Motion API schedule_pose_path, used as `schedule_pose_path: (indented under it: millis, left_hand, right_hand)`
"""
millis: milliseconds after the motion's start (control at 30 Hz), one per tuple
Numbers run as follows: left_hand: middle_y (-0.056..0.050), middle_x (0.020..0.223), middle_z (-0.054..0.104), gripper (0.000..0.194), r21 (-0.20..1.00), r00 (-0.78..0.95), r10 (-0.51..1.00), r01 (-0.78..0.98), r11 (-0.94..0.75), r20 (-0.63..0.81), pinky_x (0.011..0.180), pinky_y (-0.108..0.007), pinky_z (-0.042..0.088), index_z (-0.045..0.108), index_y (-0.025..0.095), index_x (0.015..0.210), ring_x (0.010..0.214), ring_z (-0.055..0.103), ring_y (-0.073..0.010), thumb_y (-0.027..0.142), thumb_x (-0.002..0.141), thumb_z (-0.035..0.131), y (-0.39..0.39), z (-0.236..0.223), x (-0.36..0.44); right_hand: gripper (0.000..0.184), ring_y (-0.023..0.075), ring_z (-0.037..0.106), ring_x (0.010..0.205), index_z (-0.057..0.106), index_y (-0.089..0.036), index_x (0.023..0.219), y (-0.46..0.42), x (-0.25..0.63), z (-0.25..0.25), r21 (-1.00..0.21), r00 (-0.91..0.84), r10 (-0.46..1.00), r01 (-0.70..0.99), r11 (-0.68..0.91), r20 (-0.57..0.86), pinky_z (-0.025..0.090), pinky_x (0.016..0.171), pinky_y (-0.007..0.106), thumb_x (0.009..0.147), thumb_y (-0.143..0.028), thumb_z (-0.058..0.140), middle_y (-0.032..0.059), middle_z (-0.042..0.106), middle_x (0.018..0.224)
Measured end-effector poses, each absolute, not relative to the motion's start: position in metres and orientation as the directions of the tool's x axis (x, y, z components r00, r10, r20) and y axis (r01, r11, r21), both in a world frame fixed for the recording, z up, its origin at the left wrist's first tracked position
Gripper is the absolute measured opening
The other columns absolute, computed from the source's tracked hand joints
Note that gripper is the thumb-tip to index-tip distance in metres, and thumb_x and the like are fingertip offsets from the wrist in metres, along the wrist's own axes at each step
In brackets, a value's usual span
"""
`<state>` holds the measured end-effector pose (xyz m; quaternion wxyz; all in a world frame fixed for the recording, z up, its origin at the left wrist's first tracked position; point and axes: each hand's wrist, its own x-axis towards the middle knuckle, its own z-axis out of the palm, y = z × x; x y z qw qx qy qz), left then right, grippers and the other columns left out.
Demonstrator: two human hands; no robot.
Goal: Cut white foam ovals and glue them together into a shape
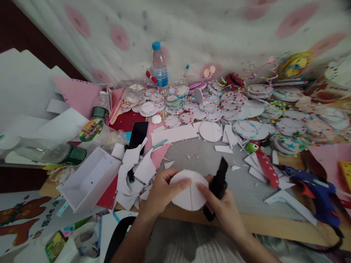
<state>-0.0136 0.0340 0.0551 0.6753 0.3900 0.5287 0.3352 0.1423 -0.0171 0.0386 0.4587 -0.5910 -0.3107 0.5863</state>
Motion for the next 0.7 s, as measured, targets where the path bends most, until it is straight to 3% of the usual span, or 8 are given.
schedule_pose_path:
  millis: [67, 133, 300, 400, 567, 700]
  left_hand:
    - [-0.004, 0.089, 0.07, 0.035, 0.885, 0.19, 0.904, -0.204, 0.419, -0.384, 0.069, -0.024, 0.049, 0.07, 0.017, 0.094, 0.079, 0.063, -0.0169, 0.041, 0.069, 0.078, 0.031, 0.052, -0.009]
    - [-0.006, 0.094, 0.069, 0.043, 0.863, 0.221, 0.909, -0.298, 0.407, -0.352, 0.068, -0.026, 0.051, 0.066, 0.018, 0.1, 0.079, 0.063, -0.0175, 0.045, 0.069, 0.076, 0.025, 0.048, 0.001]
    - [0.0, 0.061, 0.059, 0.034, 0.862, 0.251, 0.851, -0.103, 0.497, -0.461, 0.049, -0.021, 0.039, 0.067, 0.013, 0.08, 0.05, 0.046, -0.0084, 0.046, 0.074, 0.072, 0.011, 0.038, 0.005]
    - [0.003, 0.053, 0.052, 0.032, 0.876, 0.236, 0.87, -0.118, 0.467, -0.432, 0.044, -0.02, 0.031, 0.065, 0.013, 0.068, 0.047, 0.041, -0.0076, 0.044, 0.071, 0.075, 0.014, 0.036, -0.004]
    - [0.003, 0.058, 0.054, 0.031, 0.813, 0.05, 0.858, -0.295, 0.502, -0.512, 0.041, -0.019, 0.028, 0.068, 0.017, 0.08, 0.048, 0.042, -0.0078, 0.046, 0.073, 0.073, 0.019, 0.035, 0.005]
    - [-0.001, 0.068, 0.064, 0.033, 0.697, 0.038, 0.777, -0.416, 0.584, -0.629, 0.043, -0.019, 0.036, 0.068, 0.018, 0.084, 0.054, 0.054, -0.0111, 0.042, 0.065, 0.079, 0.017, 0.037, 0.012]
  right_hand:
    - [0.038, 0.0055, 0.027, 0.04, 0.048, -0.021, 0.074, -0.014, 0.141, 0.036, -0.874, 0.212, 0.871, -0.322, -0.365, -0.442, 0.021, 0.036, 0.019, 0.073, -0.051, 0.072, -0.0103, 0.033, 0.05]
    - [0.04, 0.0046, 0.024, 0.038, 0.046, -0.023, 0.078, -0.01, 0.139, 0.034, -0.837, 0.293, 0.833, -0.447, -0.315, -0.47, 0.02, 0.035, 0.018, 0.072, -0.05, 0.074, -0.0123, 0.03, 0.048]
    - [0.042, 0.0044, 0.026, 0.038, 0.048, -0.023, 0.086, -0.006, 0.14, 0.031, -0.802, 0.246, 0.824, -0.481, -0.353, -0.51, 0.02, 0.034, 0.017, 0.071, -0.052, 0.074, -0.0114, 0.036, 0.052]
    - [0.038, 0.0045, 0.025, 0.039, 0.048, -0.022, 0.081, -0.007, 0.147, 0.033, -0.841, 0.139, 0.875, -0.379, -0.385, -0.464, 0.019, 0.035, 0.018, 0.074, -0.05, 0.073, -0.0114, 0.034, 0.05]
    - [0.035, 0.0072, 0.029, 0.042, 0.046, -0.022, 0.075, -0.006, 0.146, 0.037, -0.93, 0.131, 0.923, -0.12, -0.348, -0.363, 0.024, 0.039, 0.021, 0.082, -0.052, 0.063, -0.0091, 0.036, 0.05]
    - [0.037, 0.0132, 0.048, 0.055, 0.052, -0.021, 0.088, -0.006, 0.159, 0.035, -0.975, 0.026, 0.992, 0.181, -0.129, -0.127, 0.036, 0.048, 0.023, 0.086, -0.057, 0.051, -0.0023, 0.052, 0.064]
